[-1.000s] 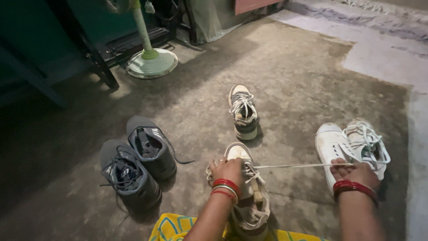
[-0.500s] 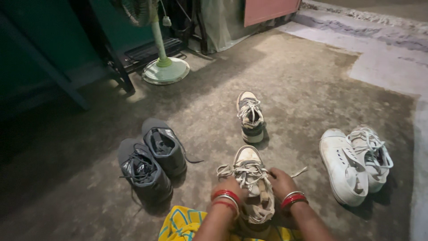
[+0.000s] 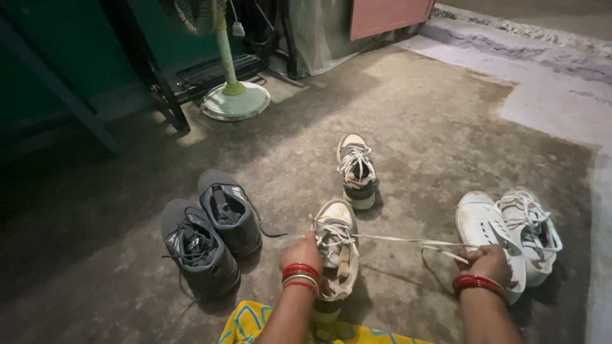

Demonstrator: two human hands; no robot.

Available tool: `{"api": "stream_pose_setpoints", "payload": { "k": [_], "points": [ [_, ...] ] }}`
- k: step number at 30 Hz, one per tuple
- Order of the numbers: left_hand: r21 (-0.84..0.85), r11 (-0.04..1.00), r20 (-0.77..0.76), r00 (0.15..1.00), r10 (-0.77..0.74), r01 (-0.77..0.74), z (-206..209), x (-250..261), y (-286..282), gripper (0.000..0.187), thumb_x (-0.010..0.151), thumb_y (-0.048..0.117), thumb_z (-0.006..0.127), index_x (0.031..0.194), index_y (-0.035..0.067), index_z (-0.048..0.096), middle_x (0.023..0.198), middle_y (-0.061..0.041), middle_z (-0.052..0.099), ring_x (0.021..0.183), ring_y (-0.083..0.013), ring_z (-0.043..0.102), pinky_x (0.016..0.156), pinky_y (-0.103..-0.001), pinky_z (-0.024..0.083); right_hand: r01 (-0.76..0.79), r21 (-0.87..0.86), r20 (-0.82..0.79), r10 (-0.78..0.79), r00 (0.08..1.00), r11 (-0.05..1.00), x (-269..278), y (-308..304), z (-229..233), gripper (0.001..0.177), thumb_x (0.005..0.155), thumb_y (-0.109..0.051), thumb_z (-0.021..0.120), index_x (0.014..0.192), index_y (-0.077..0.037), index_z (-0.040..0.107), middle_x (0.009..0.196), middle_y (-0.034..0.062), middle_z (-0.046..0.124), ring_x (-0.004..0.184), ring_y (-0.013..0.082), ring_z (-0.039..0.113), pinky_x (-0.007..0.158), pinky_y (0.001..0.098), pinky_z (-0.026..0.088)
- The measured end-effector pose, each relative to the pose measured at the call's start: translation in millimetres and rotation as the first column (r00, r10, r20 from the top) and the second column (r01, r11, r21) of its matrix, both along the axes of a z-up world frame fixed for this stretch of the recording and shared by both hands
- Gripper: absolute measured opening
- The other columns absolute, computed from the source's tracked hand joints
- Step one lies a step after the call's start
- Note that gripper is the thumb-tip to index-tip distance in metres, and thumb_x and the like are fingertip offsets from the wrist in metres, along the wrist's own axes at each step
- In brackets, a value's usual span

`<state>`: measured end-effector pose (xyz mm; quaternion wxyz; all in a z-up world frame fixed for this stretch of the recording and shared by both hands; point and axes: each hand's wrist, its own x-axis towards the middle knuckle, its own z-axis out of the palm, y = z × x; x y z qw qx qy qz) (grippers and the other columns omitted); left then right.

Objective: The person sits on the floor and laces a pair of worn white sneakers by hand, threading the laces through the eyelets and tying them. Other shoes are visible nearby but not handled.

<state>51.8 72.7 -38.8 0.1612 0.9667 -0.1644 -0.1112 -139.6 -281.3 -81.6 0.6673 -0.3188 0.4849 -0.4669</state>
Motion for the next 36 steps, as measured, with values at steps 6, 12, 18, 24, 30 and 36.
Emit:
{"api": "stream_pose_setpoints", "payload": {
  "k": [6, 12, 18, 24, 30, 36],
  "points": [
    [-0.113, 0.992, 0.094, 0.994, 0.061, -0.050, -1, -8, 4, 0.028, 0.088, 0.019, 0.065, 0.116, 0.016, 0.062, 0.121, -0.013, 0.067, 0.115, -0.0361, 0.065, 0.096, -0.049, 0.053, -0.695, -0.386, -0.892, -0.438, 0.114, 0.606, 31, 47, -14, 0.068, 0.064, -0.042, 0.081, 0.117, -0.002, 0.065, 0.133, 0.0309, 0.057, 0.111, 0.0478, 0.062, 0.089, 0.0614, 0.051],
    [-0.342, 0.934, -0.065, 0.995, 0.081, -0.099, -15, -3, -8, 0.046, 0.087, 0.016, 0.064, 0.133, 0.018, 0.058, 0.132, -0.018, 0.057, 0.114, -0.0408, 0.062, 0.096, -0.049, 0.051, -0.933, -0.312, -0.941, 0.075, 0.330, 0.181, 78, 127, -31, 0.051, 0.088, -0.022, 0.059, 0.138, -0.013, 0.057, 0.144, 0.0151, 0.057, 0.122, 0.0365, 0.062, 0.105, 0.0435, 0.049],
    [-0.374, 0.927, -0.029, 0.999, -0.031, 0.018, -22, -3, -25, 0.042, 0.090, 0.016, 0.059, 0.132, 0.019, 0.059, 0.125, -0.018, 0.061, 0.108, -0.0430, 0.064, 0.094, -0.052, 0.051, -0.895, -0.389, -0.846, 0.300, 0.441, 0.217, 92, 140, -18, 0.033, 0.093, -0.029, 0.059, 0.115, -0.008, 0.070, 0.112, 0.0162, 0.073, 0.104, 0.0359, 0.070, 0.091, 0.0434, 0.054],
    [-0.311, 0.948, -0.073, 0.997, 0.039, -0.060, -11, -4, -29, 0.028, 0.093, 0.010, 0.050, 0.118, 0.010, 0.065, 0.123, -0.020, 0.065, 0.108, -0.0429, 0.065, 0.093, -0.053, 0.052, -0.706, -0.226, -0.662, 0.426, 0.617, 0.671, 82, 81, -20, 0.040, 0.106, -0.034, 0.044, 0.094, -0.003, 0.065, 0.082, 0.0139, 0.072, 0.063, 0.0305, 0.062, 0.065, 0.0464, 0.050],
    [-0.127, 0.990, -0.054, 0.996, -0.069, 0.062, -16, -11, -41, 0.024, 0.096, 0.014, 0.050, 0.114, 0.013, 0.066, 0.119, -0.016, 0.069, 0.110, -0.0374, 0.068, 0.093, -0.052, 0.054, -0.056, -0.092, 0.158, 0.070, 0.985, 0.994, 31, -7, -27, 0.007, 0.093, -0.009, 0.066, 0.095, -0.005, 0.061, 0.079, 0.0017, 0.058, 0.067, 0.0144, 0.057, 0.068, 0.0335, 0.056],
    [-0.242, 0.970, 0.021, 0.999, 0.026, -0.020, -31, -11, -43, 0.025, 0.097, 0.013, 0.050, 0.117, 0.014, 0.064, 0.123, -0.014, 0.066, 0.111, -0.0372, 0.065, 0.090, -0.051, 0.054, -0.609, -0.150, -0.835, 0.230, 0.499, 0.779, 27, -1, -28, 0.029, 0.090, -0.019, 0.066, 0.108, 0.003, 0.073, 0.097, 0.0224, 0.071, 0.090, 0.0381, 0.067, 0.084, 0.0483, 0.053]
  ]
}}
